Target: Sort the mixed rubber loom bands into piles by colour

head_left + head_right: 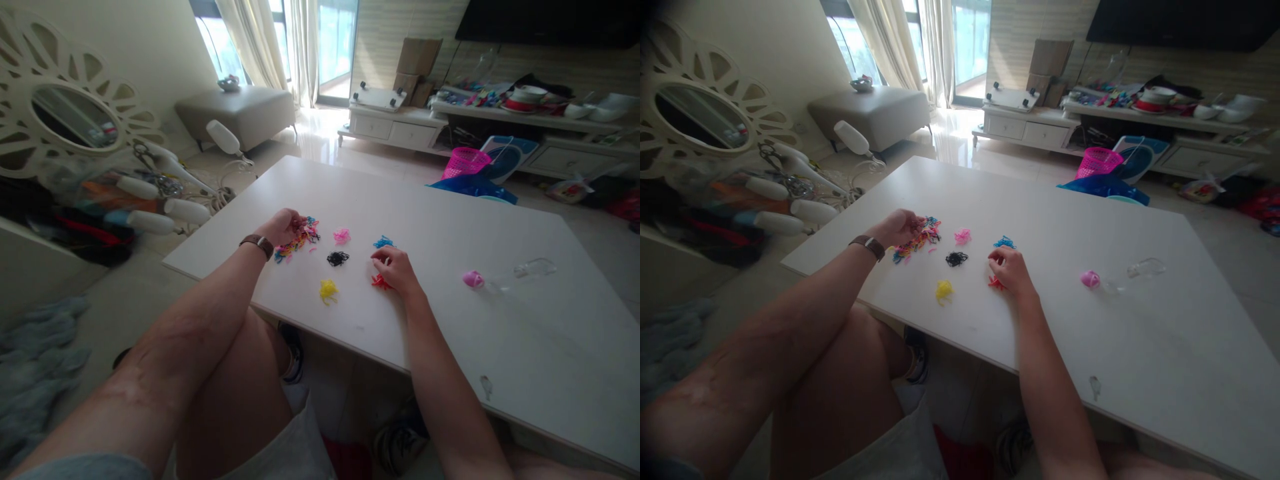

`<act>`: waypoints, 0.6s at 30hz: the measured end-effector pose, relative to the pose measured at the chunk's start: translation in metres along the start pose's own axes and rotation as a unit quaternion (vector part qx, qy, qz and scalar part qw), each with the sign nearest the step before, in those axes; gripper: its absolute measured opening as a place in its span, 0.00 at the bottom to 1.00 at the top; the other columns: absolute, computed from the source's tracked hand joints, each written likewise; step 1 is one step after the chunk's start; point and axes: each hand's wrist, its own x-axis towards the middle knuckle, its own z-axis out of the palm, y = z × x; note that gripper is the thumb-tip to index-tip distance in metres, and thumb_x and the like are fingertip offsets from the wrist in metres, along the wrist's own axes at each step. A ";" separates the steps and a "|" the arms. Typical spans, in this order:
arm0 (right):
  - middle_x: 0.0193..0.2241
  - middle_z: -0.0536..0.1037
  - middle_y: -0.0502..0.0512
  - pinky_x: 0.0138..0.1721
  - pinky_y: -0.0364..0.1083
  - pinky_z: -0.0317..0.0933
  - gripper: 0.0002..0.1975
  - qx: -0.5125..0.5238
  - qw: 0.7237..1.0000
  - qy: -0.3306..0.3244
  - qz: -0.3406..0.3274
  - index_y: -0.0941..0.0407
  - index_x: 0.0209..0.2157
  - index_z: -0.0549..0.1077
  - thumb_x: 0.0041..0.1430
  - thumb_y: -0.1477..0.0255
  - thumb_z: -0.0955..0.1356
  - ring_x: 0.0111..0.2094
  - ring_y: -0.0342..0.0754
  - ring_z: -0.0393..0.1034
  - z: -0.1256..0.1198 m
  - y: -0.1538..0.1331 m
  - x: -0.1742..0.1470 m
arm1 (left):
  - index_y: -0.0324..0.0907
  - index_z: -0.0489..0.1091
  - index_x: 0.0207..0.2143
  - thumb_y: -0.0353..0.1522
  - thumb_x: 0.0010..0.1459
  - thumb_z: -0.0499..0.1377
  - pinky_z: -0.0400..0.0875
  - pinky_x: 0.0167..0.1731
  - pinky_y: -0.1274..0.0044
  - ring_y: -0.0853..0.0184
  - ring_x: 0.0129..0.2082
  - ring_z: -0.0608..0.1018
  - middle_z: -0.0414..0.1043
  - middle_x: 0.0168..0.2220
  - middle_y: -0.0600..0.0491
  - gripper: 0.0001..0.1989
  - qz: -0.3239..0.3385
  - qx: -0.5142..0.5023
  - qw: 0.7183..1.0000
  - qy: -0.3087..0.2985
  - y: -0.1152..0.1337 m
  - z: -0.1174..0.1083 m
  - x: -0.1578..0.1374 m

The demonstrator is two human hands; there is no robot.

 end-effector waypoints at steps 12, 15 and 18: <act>0.26 0.75 0.50 0.35 0.46 0.62 0.07 -0.005 1.000 -0.001 -0.002 0.54 0.27 0.77 0.52 0.75 0.66 0.27 0.45 0.68 0.000 0.000 0.001 | 0.43 0.68 0.17 0.30 0.31 0.72 0.65 0.28 0.76 0.60 0.31 0.75 0.67 0.18 0.54 0.14 0.084 0.531 0.842 0.053 -0.006 -0.003 -0.008; 0.26 0.75 0.50 0.35 0.46 0.62 0.07 -0.006 1.000 -0.004 0.000 0.54 0.27 0.77 0.52 0.75 0.66 0.27 0.45 0.68 0.000 -0.001 0.001 | 0.44 0.65 0.15 0.23 0.29 0.71 0.65 0.29 0.76 0.57 0.33 0.75 0.64 0.17 0.55 0.17 0.076 0.516 0.851 0.055 -0.009 0.000 -0.007; 0.26 0.76 0.50 0.35 0.46 0.62 0.07 -0.006 1.000 -0.004 0.001 0.55 0.27 0.77 0.52 0.75 0.66 0.27 0.45 0.68 -0.001 -0.002 0.000 | 0.44 0.64 0.15 0.19 0.30 0.69 0.63 0.28 0.76 0.59 0.30 0.74 0.61 0.15 0.56 0.17 0.068 0.494 0.864 0.065 -0.010 0.001 -0.007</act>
